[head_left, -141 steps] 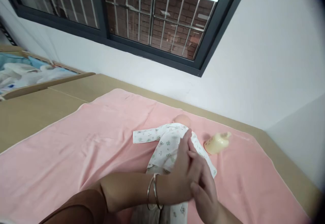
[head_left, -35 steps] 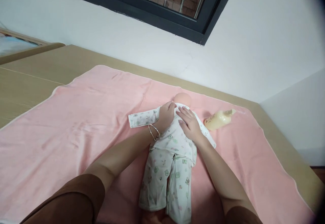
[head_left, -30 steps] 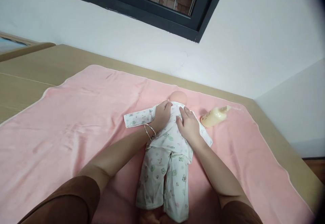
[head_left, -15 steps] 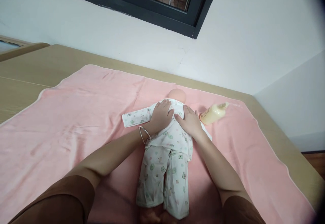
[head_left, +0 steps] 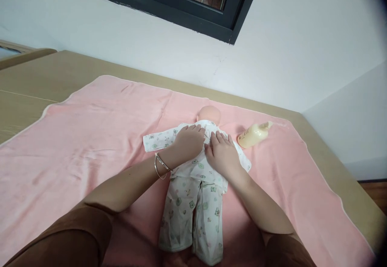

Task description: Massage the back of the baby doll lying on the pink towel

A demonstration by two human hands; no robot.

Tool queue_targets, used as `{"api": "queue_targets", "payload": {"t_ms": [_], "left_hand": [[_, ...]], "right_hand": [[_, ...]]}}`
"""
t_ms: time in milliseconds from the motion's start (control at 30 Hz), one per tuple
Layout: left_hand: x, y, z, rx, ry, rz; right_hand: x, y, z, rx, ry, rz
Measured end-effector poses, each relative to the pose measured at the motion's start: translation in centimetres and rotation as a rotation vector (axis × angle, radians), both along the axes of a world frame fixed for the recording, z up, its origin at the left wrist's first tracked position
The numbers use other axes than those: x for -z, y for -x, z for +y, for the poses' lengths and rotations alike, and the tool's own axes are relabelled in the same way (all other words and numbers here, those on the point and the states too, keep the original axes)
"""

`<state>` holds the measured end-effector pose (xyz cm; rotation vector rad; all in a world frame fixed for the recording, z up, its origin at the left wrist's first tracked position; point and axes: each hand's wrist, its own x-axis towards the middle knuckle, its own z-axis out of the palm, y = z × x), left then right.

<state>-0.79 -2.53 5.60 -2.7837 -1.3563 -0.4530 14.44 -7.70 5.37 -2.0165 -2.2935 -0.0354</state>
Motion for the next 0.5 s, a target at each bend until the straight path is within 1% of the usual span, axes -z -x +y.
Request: {"api": "queue_targets", "payload": {"t_ms": [67,167,300,400,500], "left_hand": [[0.1,-0.1,0.1,-0.006,0.002,-0.024],[1.1,-0.4,1.0,-0.038,0.003,-0.080],[2.7,-0.9,2.4,-0.035,-0.012,-0.159],[3.1,-1.2,2.2,-0.070,-0.021,-0.181],[2.5,-1.3,0.6,-0.077,-0.030,-0.135]], "right_hand": [[0.1,-0.6,0.7,0.029,-0.001,0.037],[0.4,-2.0,2.6,0.068,0.017,0.120],[0.8,-3.3,4.2,-0.004,0.071,0.200],[0.9,-3.0,3.7,-0.003,0.056,0.166],[0.5,-1.8,2.1,-0.004,0.027,0.071]]}}
